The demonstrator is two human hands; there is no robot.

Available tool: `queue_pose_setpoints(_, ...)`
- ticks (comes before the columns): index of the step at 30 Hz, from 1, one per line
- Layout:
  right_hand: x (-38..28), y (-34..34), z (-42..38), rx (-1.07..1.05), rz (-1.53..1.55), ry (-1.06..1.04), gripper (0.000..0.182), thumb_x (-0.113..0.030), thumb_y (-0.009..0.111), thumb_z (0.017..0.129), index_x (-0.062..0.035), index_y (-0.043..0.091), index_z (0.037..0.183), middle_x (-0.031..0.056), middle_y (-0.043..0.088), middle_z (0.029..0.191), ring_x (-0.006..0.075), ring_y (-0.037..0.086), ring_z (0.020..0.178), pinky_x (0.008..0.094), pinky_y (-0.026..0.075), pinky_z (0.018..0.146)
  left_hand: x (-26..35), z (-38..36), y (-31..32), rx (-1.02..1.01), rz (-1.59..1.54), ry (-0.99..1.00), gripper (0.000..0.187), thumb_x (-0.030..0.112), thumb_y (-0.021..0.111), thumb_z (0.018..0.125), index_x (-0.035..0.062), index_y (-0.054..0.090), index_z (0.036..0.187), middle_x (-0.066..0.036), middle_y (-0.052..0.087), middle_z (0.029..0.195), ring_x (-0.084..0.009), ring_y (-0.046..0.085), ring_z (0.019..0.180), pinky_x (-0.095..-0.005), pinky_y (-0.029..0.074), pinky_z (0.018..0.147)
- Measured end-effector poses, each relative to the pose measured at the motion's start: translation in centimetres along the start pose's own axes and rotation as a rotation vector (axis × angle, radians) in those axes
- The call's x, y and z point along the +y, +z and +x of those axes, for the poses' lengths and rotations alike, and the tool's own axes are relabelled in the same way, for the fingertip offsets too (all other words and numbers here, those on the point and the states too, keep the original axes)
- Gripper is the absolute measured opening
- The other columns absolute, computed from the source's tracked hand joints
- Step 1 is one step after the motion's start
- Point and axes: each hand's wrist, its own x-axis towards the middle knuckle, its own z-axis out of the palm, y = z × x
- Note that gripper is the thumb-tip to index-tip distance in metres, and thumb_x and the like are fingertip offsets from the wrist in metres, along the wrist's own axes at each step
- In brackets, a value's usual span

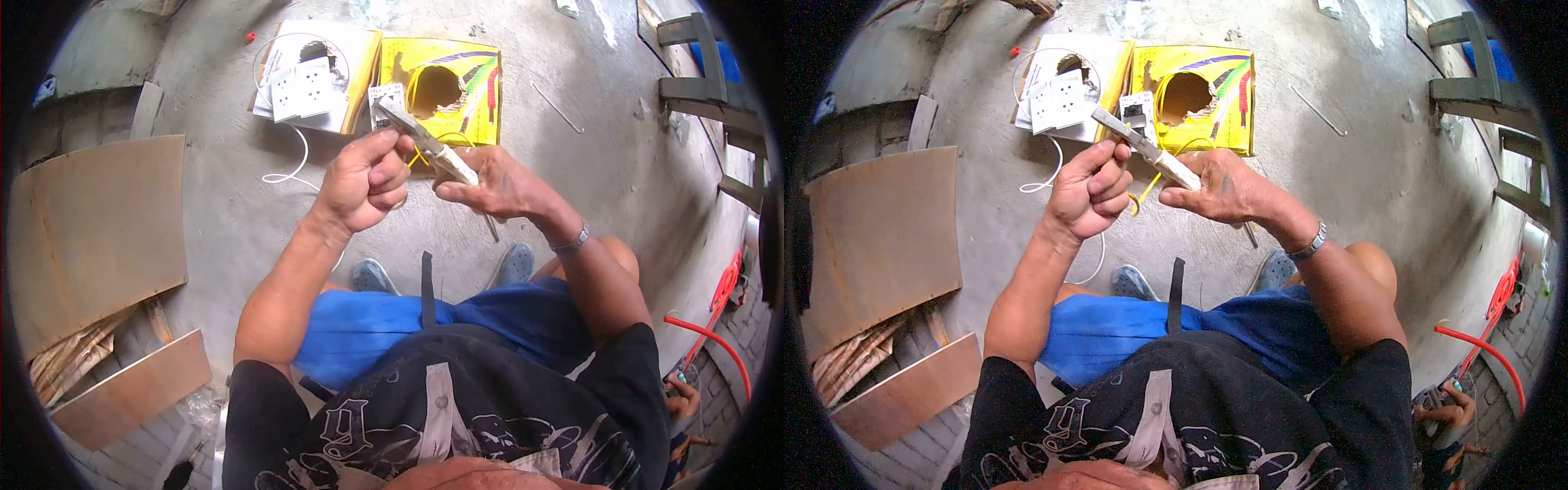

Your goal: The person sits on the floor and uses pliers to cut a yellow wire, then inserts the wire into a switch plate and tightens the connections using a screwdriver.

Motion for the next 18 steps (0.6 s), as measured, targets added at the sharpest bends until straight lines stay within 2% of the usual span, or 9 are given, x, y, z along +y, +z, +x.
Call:
queue_pose_setpoints(2, 1.6, 0.9, 0.8, 0.130, 0.013, -0.370, 0.032, -0.028, 0.068, 0.082, 0.0006, 0.063, 0.095, 0.0099, 0.061, 0.067, 0.0188, 0.056, 0.064, 0.0337, 0.047, 0.061, -0.3, -0.2, 0.0, -0.052, -0.056, -0.027, 0.025, 0.023, 0.041, 0.098, 0.0014, 0.054, 0.096, 0.006, 0.032, 0.052, -0.0051, 0.025, 0.041, -0.0195, 0.021, 0.037)
queue_pose_setpoints(6, 1.7, 1.3, 1.0, 0.201, -0.025, -0.418, 0.029, -0.024, 0.069, 0.081, -0.0008, 0.064, 0.097, 0.0144, 0.065, 0.072, 0.0242, 0.061, 0.066, 0.0366, 0.049, 0.062, -0.2, -0.5, 0.0, -0.155, -0.095, -0.058, 0.026, 0.022, 0.039, 0.098, 0.0013, 0.054, 0.097, 0.005, 0.034, 0.052, -0.0050, 0.026, 0.042, -0.0192, 0.023, 0.038)
queue_pose_setpoints(8, 1.2, 1.3, 0.8, 0.241, -0.136, -0.331, 0.025, -0.021, 0.068, 0.080, -0.0005, 0.065, 0.093, 0.0174, 0.065, 0.072, 0.0273, 0.063, 0.064, 0.0380, 0.050, 0.062, 0.5, -0.7, 0.3, -0.160, -0.043, -0.048, 0.026, 0.022, 0.040, 0.098, 0.0009, 0.054, 0.097, 0.004, 0.038, 0.053, -0.0050, 0.028, 0.043, -0.0190, 0.024, 0.038)
queue_pose_setpoints(10, 1.5, 1.2, 1.1, 0.238, -0.201, -0.282, 0.024, -0.022, 0.067, 0.080, 0.0002, 0.066, 0.091, 0.0181, 0.064, 0.069, 0.0275, 0.063, 0.062, 0.0379, 0.050, 0.061, 1.5, -0.8, 0.9, 0.092, 0.429, 0.010, 0.024, 0.020, 0.044, 0.097, -0.0006, 0.055, 0.095, 0.000, 0.047, 0.058, -0.0051, 0.037, 0.046, -0.0189, 0.029, 0.038)
queue_pose_setpoints(12, 0.8, 1.1, 1.1, 0.237, -0.266, -0.230, 0.024, -0.022, 0.066, 0.080, 0.0009, 0.066, 0.088, 0.0189, 0.064, 0.067, 0.0278, 0.063, 0.060, 0.0378, 0.050, 0.060, 1.4, -0.4, 0.7, 0.155, 0.503, 0.011, 0.022, 0.020, 0.046, 0.097, -0.0003, 0.054, 0.097, -0.002, 0.050, 0.062, -0.0053, 0.040, 0.048, -0.0190, 0.031, 0.039)
queue_pose_setpoints(14, -0.5, 0.5, 0.5, 0.138, -0.277, 0.049, 0.029, -0.027, 0.066, 0.080, 0.0013, 0.068, 0.083, 0.0161, 0.063, 0.062, 0.0255, 0.062, 0.057, 0.0358, 0.050, 0.059, 1.2, -0.1, 0.1, 0.226, 0.630, 0.000, 0.021, 0.021, 0.050, 0.096, 0.0008, 0.056, 0.093, -0.005, 0.057, 0.070, -0.0079, 0.046, 0.054, -0.0218, 0.036, 0.043)
queue_pose_setpoints(15, -1.0, 0.2, 0.4, 0.137, -0.277, 0.052, 0.029, -0.027, 0.066, 0.080, 0.0013, 0.068, 0.083, 0.0161, 0.063, 0.062, 0.0255, 0.062, 0.057, 0.0358, 0.050, 0.059, 1.0, 0.1, -0.3, 0.225, 0.628, -0.002, 0.021, 0.021, 0.050, 0.096, 0.0008, 0.056, 0.093, -0.005, 0.057, 0.070, -0.0079, 0.046, 0.054, -0.0218, 0.036, 0.043)
queue_pose_setpoints(17, -1.7, -0.5, 0.4, 0.012, -0.151, 0.250, 0.029, -0.026, 0.068, 0.079, 0.0021, 0.066, 0.086, 0.0085, 0.063, 0.067, 0.0149, 0.057, 0.062, 0.0319, 0.045, 0.059, 0.2, 0.8, -0.9, 0.238, 1.220, 0.280, 0.022, 0.021, 0.054, 0.093, 0.0018, 0.058, 0.083, -0.004, 0.058, 0.072, -0.0109, 0.046, 0.055, -0.0263, 0.038, 0.045)
queue_pose_setpoints(18, -1.2, -0.7, 0.5, 0.014, -0.152, 0.250, 0.029, -0.026, 0.068, 0.079, 0.0021, 0.066, 0.086, 0.0085, 0.063, 0.067, 0.0149, 0.057, 0.062, 0.0319, 0.045, 0.059, -1.0, 1.3, -0.6, 0.264, 1.455, 0.637, 0.023, 0.022, 0.062, 0.089, 0.0025, 0.057, 0.077, -0.002, 0.054, 0.064, -0.0124, 0.045, 0.053, -0.0301, 0.039, 0.046)
